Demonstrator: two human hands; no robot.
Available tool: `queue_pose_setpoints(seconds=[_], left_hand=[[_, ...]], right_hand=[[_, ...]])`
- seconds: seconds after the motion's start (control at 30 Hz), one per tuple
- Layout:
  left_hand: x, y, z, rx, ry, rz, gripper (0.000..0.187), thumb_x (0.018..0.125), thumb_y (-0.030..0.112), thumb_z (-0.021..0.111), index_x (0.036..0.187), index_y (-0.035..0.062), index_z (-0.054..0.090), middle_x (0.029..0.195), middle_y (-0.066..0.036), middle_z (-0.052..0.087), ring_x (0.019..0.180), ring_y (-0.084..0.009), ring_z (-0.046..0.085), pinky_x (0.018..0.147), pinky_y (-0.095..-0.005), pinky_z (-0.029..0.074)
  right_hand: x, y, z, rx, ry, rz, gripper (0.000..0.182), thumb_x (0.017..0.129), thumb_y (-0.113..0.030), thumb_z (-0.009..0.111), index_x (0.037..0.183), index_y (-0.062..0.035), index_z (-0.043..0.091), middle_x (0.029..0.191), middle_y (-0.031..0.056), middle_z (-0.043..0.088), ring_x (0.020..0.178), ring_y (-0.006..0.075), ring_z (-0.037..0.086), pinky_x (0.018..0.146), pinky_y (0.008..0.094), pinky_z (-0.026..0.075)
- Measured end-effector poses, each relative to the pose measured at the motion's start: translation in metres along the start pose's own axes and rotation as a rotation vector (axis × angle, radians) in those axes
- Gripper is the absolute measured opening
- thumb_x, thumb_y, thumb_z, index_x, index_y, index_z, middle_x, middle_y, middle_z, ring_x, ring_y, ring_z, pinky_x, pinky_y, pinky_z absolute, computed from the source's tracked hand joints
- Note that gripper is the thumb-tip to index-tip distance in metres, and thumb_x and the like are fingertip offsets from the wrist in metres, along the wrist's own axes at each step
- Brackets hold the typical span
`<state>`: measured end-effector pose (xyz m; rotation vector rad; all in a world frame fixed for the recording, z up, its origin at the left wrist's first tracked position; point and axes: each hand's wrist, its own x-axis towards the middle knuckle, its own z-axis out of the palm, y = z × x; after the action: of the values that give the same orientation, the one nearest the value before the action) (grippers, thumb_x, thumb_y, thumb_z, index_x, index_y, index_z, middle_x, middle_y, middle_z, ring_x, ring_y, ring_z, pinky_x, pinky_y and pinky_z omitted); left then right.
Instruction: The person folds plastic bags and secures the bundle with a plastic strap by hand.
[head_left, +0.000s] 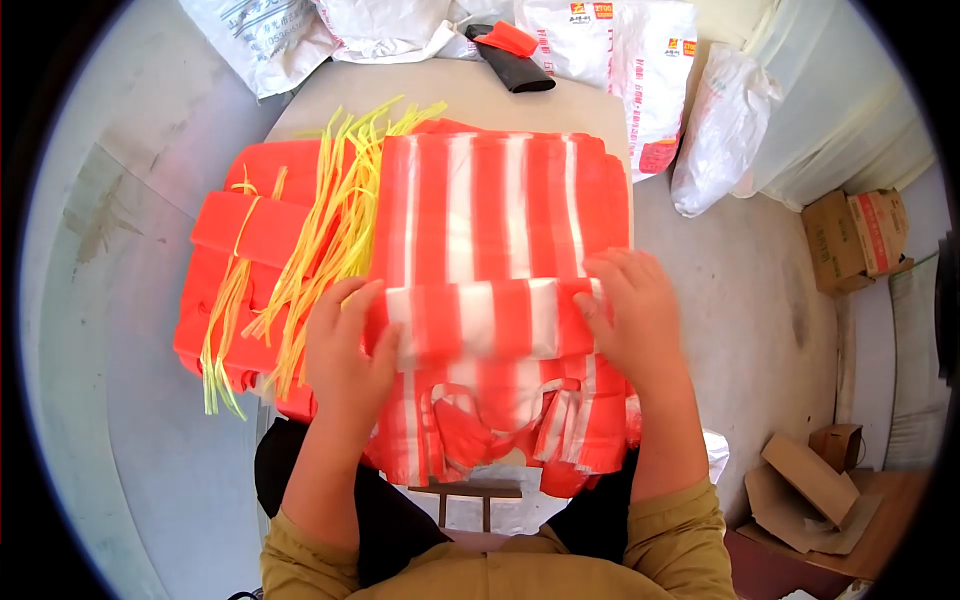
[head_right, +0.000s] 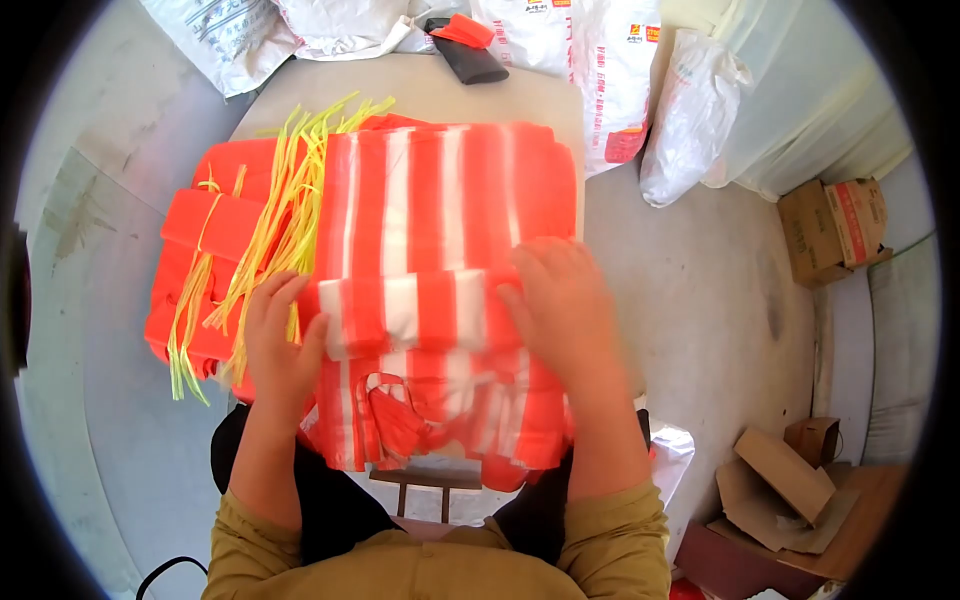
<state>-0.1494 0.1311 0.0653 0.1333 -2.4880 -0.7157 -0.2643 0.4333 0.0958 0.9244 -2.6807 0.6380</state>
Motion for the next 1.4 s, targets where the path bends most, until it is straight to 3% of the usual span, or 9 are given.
queue_pose_setpoints(seconds=[0.1,0.23,0.63,1.07,1.13,1.27,1.33,1.37,1.4], left_hand=[[0.006,0.021,0.005,0.051,-0.172,0.309,0.056,0.078,0.005,0.08,0.132,0.007,0.066,0.142,-0.017,0.061,0.133,-0.0396,0.056,0.109,-0.0501,0.047],[-0.003,0.027,0.034,0.106,-0.386,0.367,0.06,0.081,0.012,0.078,0.139,0.0104,0.063,0.148,-0.013,0.059,0.139,-0.035,0.053,0.112,-0.0542,0.045],[-0.007,0.024,0.055,0.214,-0.318,0.42,0.049,0.088,0.009,0.064,0.137,0.0013,0.061,0.14,-0.015,0.064,0.13,-0.0333,0.062,0.109,-0.0491,0.048],[-0.008,0.01,0.053,0.242,-0.299,0.429,0.043,0.09,0.005,0.061,0.134,0.0022,0.063,0.135,-0.015,0.069,0.127,-0.0338,0.065,0.102,-0.0477,0.054],[-0.009,0.01,0.052,0.165,-0.282,0.387,0.043,0.09,0.006,0.062,0.133,0.0005,0.062,0.129,-0.016,0.07,0.118,-0.0351,0.069,0.095,-0.0465,0.057],[0.0,0.046,0.012,0.018,-0.471,-0.048,0.042,0.093,0.001,0.063,0.134,0.0001,0.062,0.116,-0.016,0.074,0.102,-0.0309,0.075,0.081,-0.0417,0.061],[-0.001,0.049,0.002,-0.67,-0.508,-0.49,0.041,0.096,-0.001,0.061,0.137,0.0027,0.061,0.117,-0.013,0.073,0.104,-0.0243,0.073,0.083,-0.0367,0.06],[-0.002,0.05,-0.001,-1.016,-0.501,-0.709,0.041,0.098,-0.001,0.061,0.139,0.0039,0.061,0.118,-0.011,0.073,0.105,-0.0209,0.072,0.084,-0.0342,0.059],[-0.005,0.05,0.002,-1.125,-0.491,-0.71,0.044,0.1,-0.001,0.061,0.143,0.0057,0.057,0.119,-0.011,0.072,0.106,-0.0183,0.07,0.086,-0.033,0.058]], right_hand=[[0.0,-0.018,0.021,0.08,-0.048,-0.234,0.042,0.078,-0.009,0.076,0.12,-0.0072,0.069,0.126,0.0119,0.068,0.121,0.0333,0.062,0.103,0.0485,0.049],[-0.004,-0.031,0.047,-0.016,-0.075,-0.365,0.045,0.078,-0.005,0.071,0.123,-0.0075,0.066,0.13,0.0105,0.066,0.123,0.0319,0.062,0.102,0.0443,0.051],[-0.006,-0.04,0.078,-0.051,0.043,-0.314,0.043,0.086,-0.006,0.065,0.129,-0.0048,0.066,0.135,0.0146,0.065,0.125,0.0327,0.062,0.102,0.0439,0.053],[-0.013,0.02,0.033,-0.114,-0.116,-0.132,0.032,0.086,-0.004,0.065,0.118,-0.0054,0.071,0.127,0.0091,0.072,0.124,0.0297,0.065,0.105,0.044,0.052],[-0.011,0.029,0.027,-0.181,-0.114,-0.079,0.031,0.088,-0.008,0.067,0.119,-0.0054,0.07,0.13,0.0115,0.07,0.123,0.0301,0.064,0.108,0.045,0.049],[-0.004,0.009,0.013,0.102,0.583,0.073,0.054,0.096,-0.026,0.068,0.144,-0.0057,0.051,0.141,0.0161,0.061,0.124,0.0285,0.062,0.109,0.0455,0.046],[0.004,0.005,0.018,0.595,0.905,0.051,0.068,0.101,-0.034,0.065,0.155,-0.0057,0.036,0.146,0.0169,0.056,0.123,0.027,0.061,0.106,0.0443,0.047],[0.0,0.005,0.024,0.795,0.798,0.088,0.07,0.103,-0.036,0.063,0.157,-0.0058,0.031,0.145,0.0158,0.056,0.122,0.0257,0.061,0.104,0.0435,0.048],[-0.008,0.003,0.032,0.988,0.684,0.124,0.072,0.104,-0.038,0.06,0.159,-0.006,0.025,0.145,0.0148,0.055,0.121,0.0243,0.06,0.103,0.0427,0.048]])
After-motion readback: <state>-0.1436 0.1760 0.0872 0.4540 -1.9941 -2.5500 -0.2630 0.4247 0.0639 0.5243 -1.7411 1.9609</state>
